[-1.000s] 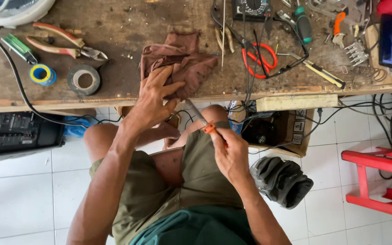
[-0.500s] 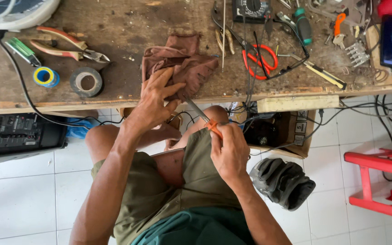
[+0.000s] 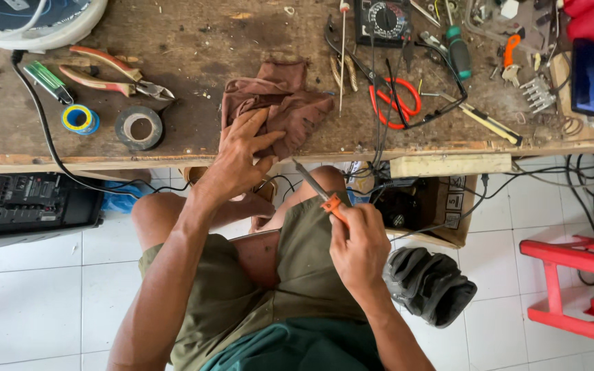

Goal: The person handles a rice cooker, connecting its power cord and pressing buttons on the control panel. They then pick up a soldering iron, wipe the tip with a cloth, and touch the tip with a finger. Finally, they handle a disassembled appliance base with exposed wiring.

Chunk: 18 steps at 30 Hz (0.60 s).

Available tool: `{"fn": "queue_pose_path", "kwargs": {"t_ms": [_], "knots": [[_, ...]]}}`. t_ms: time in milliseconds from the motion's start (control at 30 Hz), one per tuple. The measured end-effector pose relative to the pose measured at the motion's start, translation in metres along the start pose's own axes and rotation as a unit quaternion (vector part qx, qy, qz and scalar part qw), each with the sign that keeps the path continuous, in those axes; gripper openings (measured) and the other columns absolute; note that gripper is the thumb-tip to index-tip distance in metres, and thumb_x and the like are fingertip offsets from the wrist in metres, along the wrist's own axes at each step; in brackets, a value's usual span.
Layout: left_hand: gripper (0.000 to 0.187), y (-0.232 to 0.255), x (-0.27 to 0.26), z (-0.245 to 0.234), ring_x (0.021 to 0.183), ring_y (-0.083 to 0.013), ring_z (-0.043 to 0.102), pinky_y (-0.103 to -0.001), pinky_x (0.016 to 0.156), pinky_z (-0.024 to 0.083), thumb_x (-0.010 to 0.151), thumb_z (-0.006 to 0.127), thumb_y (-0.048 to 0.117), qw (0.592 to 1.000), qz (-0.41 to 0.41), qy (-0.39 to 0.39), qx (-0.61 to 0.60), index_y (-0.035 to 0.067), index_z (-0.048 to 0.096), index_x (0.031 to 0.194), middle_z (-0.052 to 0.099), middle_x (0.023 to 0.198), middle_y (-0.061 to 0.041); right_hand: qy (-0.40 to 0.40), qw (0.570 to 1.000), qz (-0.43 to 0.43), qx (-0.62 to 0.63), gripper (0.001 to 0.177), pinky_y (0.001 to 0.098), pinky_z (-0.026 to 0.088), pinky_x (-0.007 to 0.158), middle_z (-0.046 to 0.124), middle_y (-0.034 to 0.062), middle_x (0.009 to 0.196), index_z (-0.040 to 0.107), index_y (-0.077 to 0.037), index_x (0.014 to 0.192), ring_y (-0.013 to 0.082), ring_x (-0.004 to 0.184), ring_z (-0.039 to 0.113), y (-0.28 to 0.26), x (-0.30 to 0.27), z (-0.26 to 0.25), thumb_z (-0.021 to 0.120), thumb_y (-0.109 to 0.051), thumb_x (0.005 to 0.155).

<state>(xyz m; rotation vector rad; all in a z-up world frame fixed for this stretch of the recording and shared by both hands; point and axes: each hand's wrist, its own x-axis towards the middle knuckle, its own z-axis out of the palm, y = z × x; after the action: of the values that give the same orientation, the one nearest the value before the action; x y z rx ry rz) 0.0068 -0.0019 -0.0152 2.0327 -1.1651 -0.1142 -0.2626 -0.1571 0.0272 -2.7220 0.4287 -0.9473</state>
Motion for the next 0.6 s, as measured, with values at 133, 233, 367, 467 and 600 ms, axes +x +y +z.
{"fn": "queue_pose_path", "kwargs": {"t_ms": [133, 233, 367, 467, 600], "knots": [[0.051, 0.004, -0.004, 0.0, 0.16, -0.0361, 0.043, -0.055, 0.12, 0.036, 0.086, 0.086, 0.021, 1.0, -0.008, -0.022, -0.007, 0.02, 0.081, 0.137, 0.056, 0.167, -0.017, 0.004, 1.0, 0.014, 0.006, 0.01, 0.0385, 0.061, 0.078, 0.065, 0.007, 0.096, 0.074, -0.011, 0.105, 0.031, 0.088, 0.073, 0.001, 0.003, 0.002, 0.082, -0.018, 0.101], [0.051, 0.005, 0.001, -0.004, 0.162, -0.0348, 0.041, -0.053, 0.121, 0.035, 0.087, 0.085, 0.022, 1.0, -0.004, -0.026, -0.013, 0.021, 0.08, 0.138, 0.054, 0.169, -0.016, 0.004, 1.0, 0.009, 0.001, 0.011, 0.0381, 0.061, 0.078, 0.064, 0.0053, 0.094, 0.075, -0.012, 0.103, 0.0293, 0.088, 0.073, 0.006, 0.003, 0.011, 0.084, -0.018, 0.099], [0.053, 0.004, -0.003, 0.001, 0.162, -0.0334, 0.042, -0.054, 0.121, 0.035, 0.084, 0.086, 0.022, 1.0, -0.02, -0.018, -0.015, 0.025, 0.081, 0.137, 0.055, 0.17, -0.013, -0.031, 0.987, 0.107, 0.115, 0.014, 0.0363, 0.06, 0.066, 0.072, 0.0116, 0.095, 0.08, -0.005, 0.11, 0.0293, 0.079, 0.074, -0.001, -0.001, -0.014, 0.084, -0.013, 0.099], [0.051, 0.004, -0.001, 0.0, 0.16, -0.0368, 0.044, -0.055, 0.118, 0.037, 0.085, 0.086, 0.023, 1.0, -0.004, -0.006, 0.002, 0.022, 0.081, 0.135, 0.057, 0.167, -0.018, -0.112, 0.927, 0.236, 0.268, 0.02, 0.0367, 0.06, 0.064, 0.078, 0.0172, 0.093, 0.082, 0.0, 0.117, 0.0243, 0.078, 0.076, 0.009, 0.006, -0.021, 0.08, -0.015, 0.103], [0.048, 0.006, -0.003, -0.002, 0.159, -0.0351, 0.046, -0.053, 0.119, 0.037, 0.085, 0.084, 0.023, 1.0, 0.001, 0.006, 0.013, 0.023, 0.082, 0.133, 0.058, 0.166, -0.015, -0.115, 0.847, 0.332, 0.398, 0.024, 0.0272, 0.061, 0.06, 0.082, 0.015, 0.093, 0.082, 0.002, 0.12, 0.0154, 0.074, 0.074, 0.013, -0.007, -0.019, 0.077, -0.014, 0.103]]}}
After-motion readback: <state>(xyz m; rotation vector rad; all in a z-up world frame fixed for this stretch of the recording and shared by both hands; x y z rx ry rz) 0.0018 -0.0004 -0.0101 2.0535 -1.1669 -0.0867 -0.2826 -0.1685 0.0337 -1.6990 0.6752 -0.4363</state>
